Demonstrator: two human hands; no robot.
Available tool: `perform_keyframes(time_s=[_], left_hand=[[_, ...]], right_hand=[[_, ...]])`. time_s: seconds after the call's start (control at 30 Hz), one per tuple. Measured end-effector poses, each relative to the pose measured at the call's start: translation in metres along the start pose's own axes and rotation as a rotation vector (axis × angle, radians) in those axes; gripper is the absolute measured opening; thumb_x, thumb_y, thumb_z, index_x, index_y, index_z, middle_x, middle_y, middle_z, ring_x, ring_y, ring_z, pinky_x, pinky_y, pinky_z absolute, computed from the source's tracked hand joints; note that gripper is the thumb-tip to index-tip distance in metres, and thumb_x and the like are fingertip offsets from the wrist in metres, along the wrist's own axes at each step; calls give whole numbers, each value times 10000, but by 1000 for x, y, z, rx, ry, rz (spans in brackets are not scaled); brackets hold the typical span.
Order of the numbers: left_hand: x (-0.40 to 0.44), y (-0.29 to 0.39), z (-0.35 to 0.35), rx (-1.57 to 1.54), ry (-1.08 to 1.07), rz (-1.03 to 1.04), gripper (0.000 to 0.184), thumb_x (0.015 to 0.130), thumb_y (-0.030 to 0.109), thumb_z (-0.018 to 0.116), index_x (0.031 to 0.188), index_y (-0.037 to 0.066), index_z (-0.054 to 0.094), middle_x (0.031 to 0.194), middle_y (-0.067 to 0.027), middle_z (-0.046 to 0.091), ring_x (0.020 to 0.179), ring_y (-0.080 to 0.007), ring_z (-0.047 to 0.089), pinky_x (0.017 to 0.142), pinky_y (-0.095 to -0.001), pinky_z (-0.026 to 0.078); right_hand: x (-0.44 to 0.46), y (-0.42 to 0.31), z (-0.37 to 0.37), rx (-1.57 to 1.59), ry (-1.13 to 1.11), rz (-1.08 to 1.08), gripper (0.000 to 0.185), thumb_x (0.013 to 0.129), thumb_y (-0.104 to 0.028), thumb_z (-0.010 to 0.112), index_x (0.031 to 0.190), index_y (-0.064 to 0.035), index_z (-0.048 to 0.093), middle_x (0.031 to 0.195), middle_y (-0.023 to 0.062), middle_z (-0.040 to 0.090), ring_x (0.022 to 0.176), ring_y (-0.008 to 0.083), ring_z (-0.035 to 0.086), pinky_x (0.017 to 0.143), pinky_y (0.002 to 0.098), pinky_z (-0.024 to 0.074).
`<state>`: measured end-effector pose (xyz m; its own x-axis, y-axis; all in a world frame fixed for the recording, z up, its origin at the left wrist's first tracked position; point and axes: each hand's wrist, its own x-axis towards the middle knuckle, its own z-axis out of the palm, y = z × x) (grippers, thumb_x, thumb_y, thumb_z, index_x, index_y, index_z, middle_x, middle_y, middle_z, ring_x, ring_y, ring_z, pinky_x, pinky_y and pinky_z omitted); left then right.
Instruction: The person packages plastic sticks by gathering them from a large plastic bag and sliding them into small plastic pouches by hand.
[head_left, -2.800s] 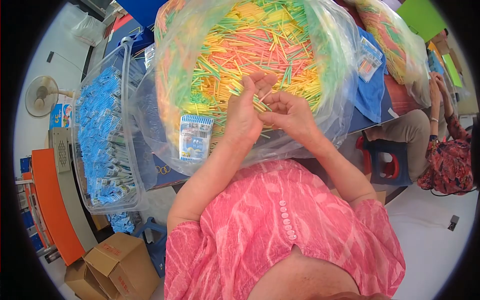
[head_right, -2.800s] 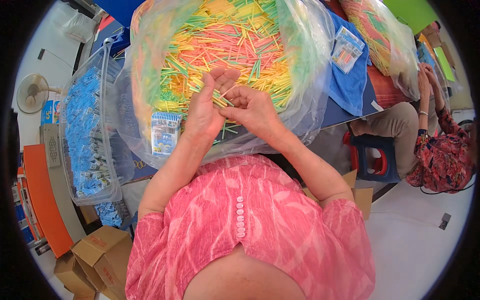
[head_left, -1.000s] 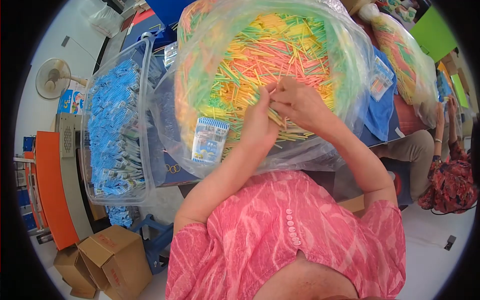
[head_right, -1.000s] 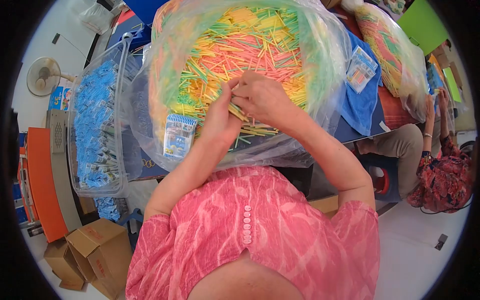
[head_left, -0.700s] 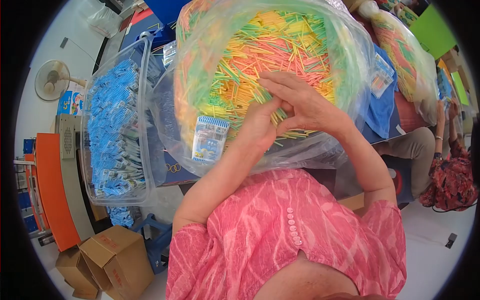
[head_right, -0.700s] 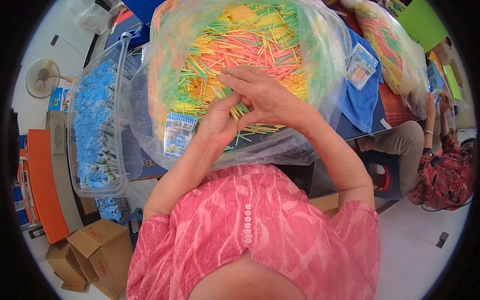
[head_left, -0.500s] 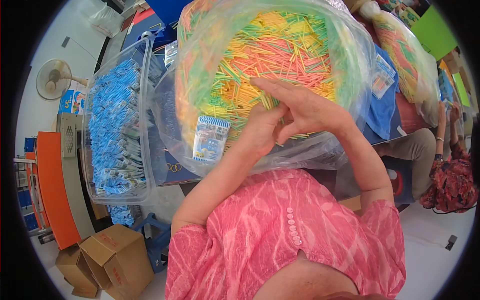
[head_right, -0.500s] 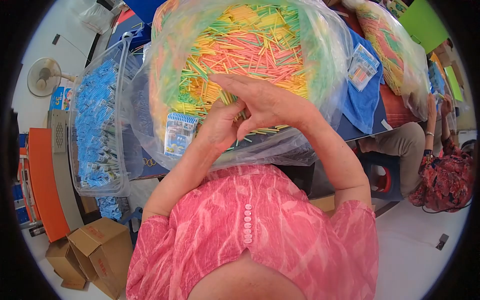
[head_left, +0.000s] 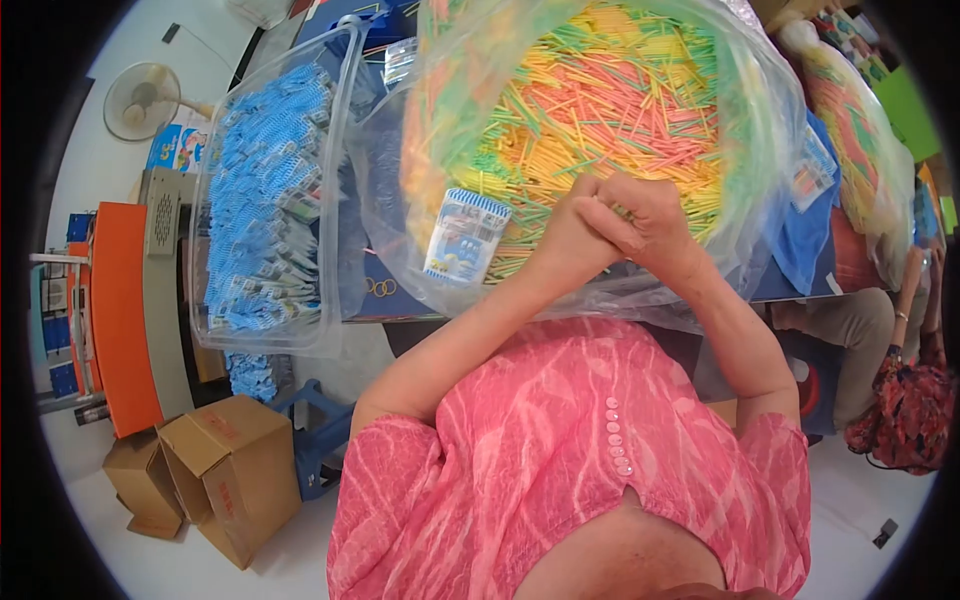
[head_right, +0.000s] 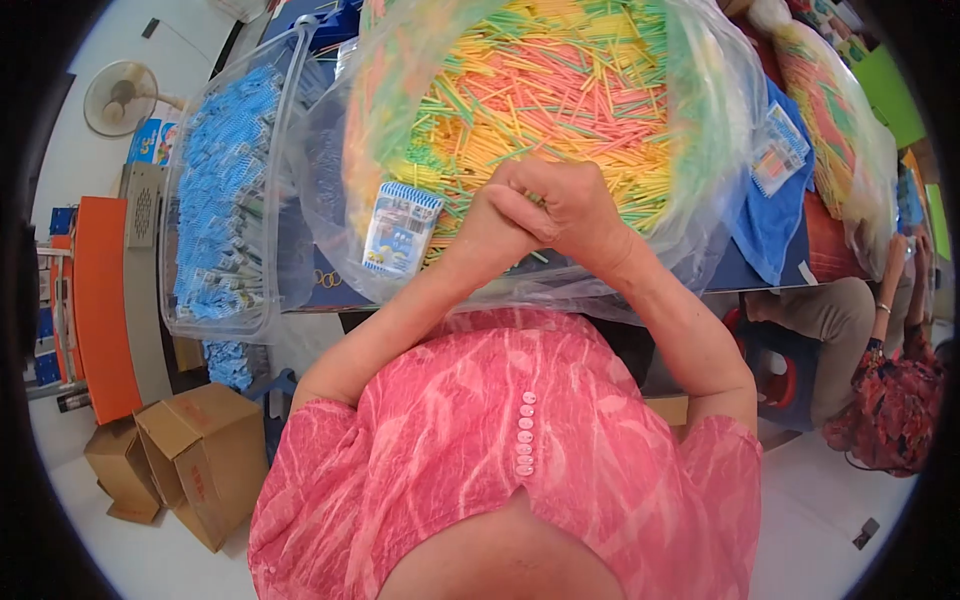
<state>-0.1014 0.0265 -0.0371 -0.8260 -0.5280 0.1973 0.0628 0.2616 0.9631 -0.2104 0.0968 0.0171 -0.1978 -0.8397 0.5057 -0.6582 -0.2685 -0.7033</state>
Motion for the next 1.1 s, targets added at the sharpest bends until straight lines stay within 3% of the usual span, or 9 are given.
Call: perform_keyframes(time_s=[0.07, 0.27, 0.47, 0.57, 0.77, 0.83, 0.9, 0.93, 1.1], left_hand=[[-7, 19, -12, 134, -143, -56, 483, 665, 134, 757, 1070, 13, 523, 900, -154, 585, 832, -295, 598, 717, -382, 476], [-57, 43, -89, 906, 297, 224, 535, 621, 171, 824, 1063, 23, 563, 890, -124, 580, 846, -292, 558, 759, -391, 442], [-80, 14, -116, 1063, 392, -142, 526, 581, 177, 837, 1008, 27, 568, 934, -125, 574, 881, -324, 531, 804, -411, 415], [-80, 0, -121, 608, 529, -321, 485, 584, 161, 838, 971, 25, 581, 935, -116, 595, 875, -301, 565, 809, -393, 423], [-83, 12, -123, 874, 631, 196, 260, 688, 51, 770, 897, 19, 619, 928, -109, 625, 865, -268, 604, 701, -351, 459], [-82, 18, -114, 532, 576, 66, 161, 812, 29, 687, 950, 13, 605, 953, -83, 647, 848, -198, 624, 699, -308, 480], [-62, 48, -96, 132, 466, -30, 137, 858, 49, 648, 977, 8, 595, 968, -73, 652, 860, -153, 618, 713, -285, 486], [-52, 58, -88, -238, 362, -134, 123, 904, 68, 610, 1004, 2, 584, 983, -63, 656, 872, -109, 612, 728, -261, 493], [-29, 54, -66, -433, 140, -222, 177, 941, 93, 563, 1081, -15, 572, 989, -41, 652, 901, -55, 580, 775, -217, 477]], right_hand=[[-6, 8, -1, -49, 49, 36, 257, 785, -205, 719, 657, -62, 548, 574, 83, 508, 475, 219, 508, 455, 326, 407], [-48, 31, 13, -349, -71, -178, 290, 777, -100, 709, 604, -58, 480, 533, 83, 436, 442, 223, 450, 433, 349, 360], [-37, 23, 11, -265, -53, -121, 283, 764, -69, 715, 616, -54, 474, 534, 89, 432, 463, 247, 476, 438, 358, 361], [-32, 16, 9, -245, -39, -124, 278, 759, -68, 722, 618, -50, 483, 535, 89, 437, 462, 249, 477, 440, 356, 364], [-21, 13, 12, -66, -53, 58, 258, 771, -119, 723, 648, -37, 511, 537, 64, 437, 459, 161, 473, 430, 315, 344], [-4, 4, 8, 53, -57, 224, 256, 782, -158, 721, 670, -35, 527, 535, 35, 438, 468, 123, 473, 426, 294, 337], [13, 1, 0, 592, -333, 734, 249, 803, -258, 702, 719, -64, 571, 572, -40, 466, 496, 56, 451, 425, 234, 320], [15, 5, -2, 574, -317, 739, 249, 803, -258, 702, 719, -64, 571, 572, -40, 466, 496, 56, 451, 425, 234, 320], [15, 7, -4, 749, -397, 726, 235, 820, -326, 693, 848, -94, 669, 626, -69, 516, 475, 2, 379, 412, 183, 262]])
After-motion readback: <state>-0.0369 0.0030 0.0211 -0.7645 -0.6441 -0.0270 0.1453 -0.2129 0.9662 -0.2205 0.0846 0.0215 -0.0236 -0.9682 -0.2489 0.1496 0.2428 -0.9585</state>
